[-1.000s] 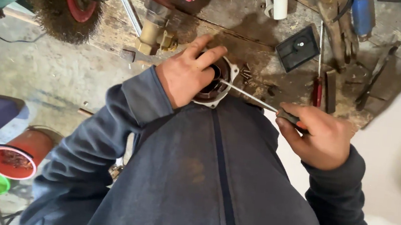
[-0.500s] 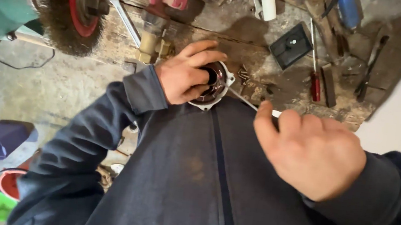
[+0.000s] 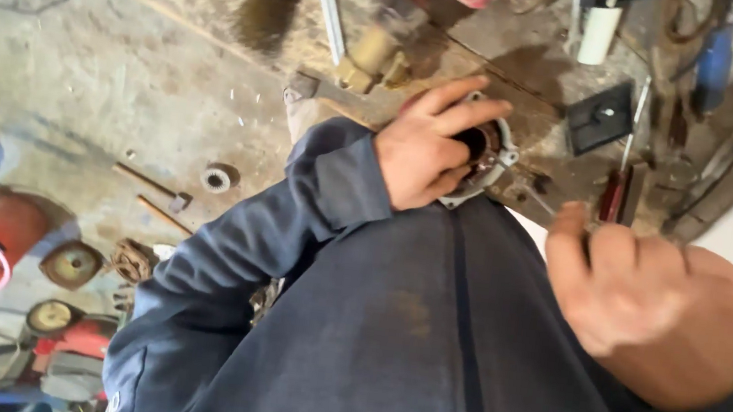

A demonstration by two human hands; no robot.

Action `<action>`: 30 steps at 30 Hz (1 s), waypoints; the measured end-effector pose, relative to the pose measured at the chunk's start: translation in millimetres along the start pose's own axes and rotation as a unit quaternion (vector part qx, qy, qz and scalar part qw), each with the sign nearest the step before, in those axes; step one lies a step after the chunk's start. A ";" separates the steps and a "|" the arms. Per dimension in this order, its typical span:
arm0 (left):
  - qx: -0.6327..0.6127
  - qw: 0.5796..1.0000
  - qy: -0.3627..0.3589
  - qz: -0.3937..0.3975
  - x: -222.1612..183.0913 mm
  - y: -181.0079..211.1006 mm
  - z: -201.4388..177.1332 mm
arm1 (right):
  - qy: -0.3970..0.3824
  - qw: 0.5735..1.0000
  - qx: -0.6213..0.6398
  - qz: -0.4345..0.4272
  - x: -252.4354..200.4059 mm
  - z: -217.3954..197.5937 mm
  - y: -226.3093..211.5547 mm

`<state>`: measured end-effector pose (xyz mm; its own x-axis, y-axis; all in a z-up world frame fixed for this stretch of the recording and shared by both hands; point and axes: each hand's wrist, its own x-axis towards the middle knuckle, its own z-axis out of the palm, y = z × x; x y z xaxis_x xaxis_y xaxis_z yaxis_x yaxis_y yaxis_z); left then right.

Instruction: The person pries at the housing of a small electric motor clamped at the workbench using a screwdriver, separating the rotor and stator components. They then use a bench grinder with a wire wheel on parts, handle small hardware, and finally pick up a blue pump housing to open it.

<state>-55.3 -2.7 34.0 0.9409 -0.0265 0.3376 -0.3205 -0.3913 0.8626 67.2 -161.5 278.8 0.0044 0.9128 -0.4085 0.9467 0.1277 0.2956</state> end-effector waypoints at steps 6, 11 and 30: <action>-0.035 0.999 0.005 0.016 -1.5 -9.1 5.0 | -0.061 0.996 0.058 0.000 -2.6 20.9 19.6; -0.077 0.997 0.001 0.020 -1.9 -13.6 4.2 | -0.002 0.978 0.207 -0.013 -13.6 99.8 22.3; -0.137 0.971 -0.160 0.109 49.9 -43.2 -7.4 | -0.042 0.986 0.136 0.086 -38.8 34.0 39.4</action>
<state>4.7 19.7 16.4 0.8191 -0.3828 0.4272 -0.4919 -0.0857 0.8664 115.2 -205.1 276.9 0.1882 0.8749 -0.4463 0.9809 -0.1449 0.1297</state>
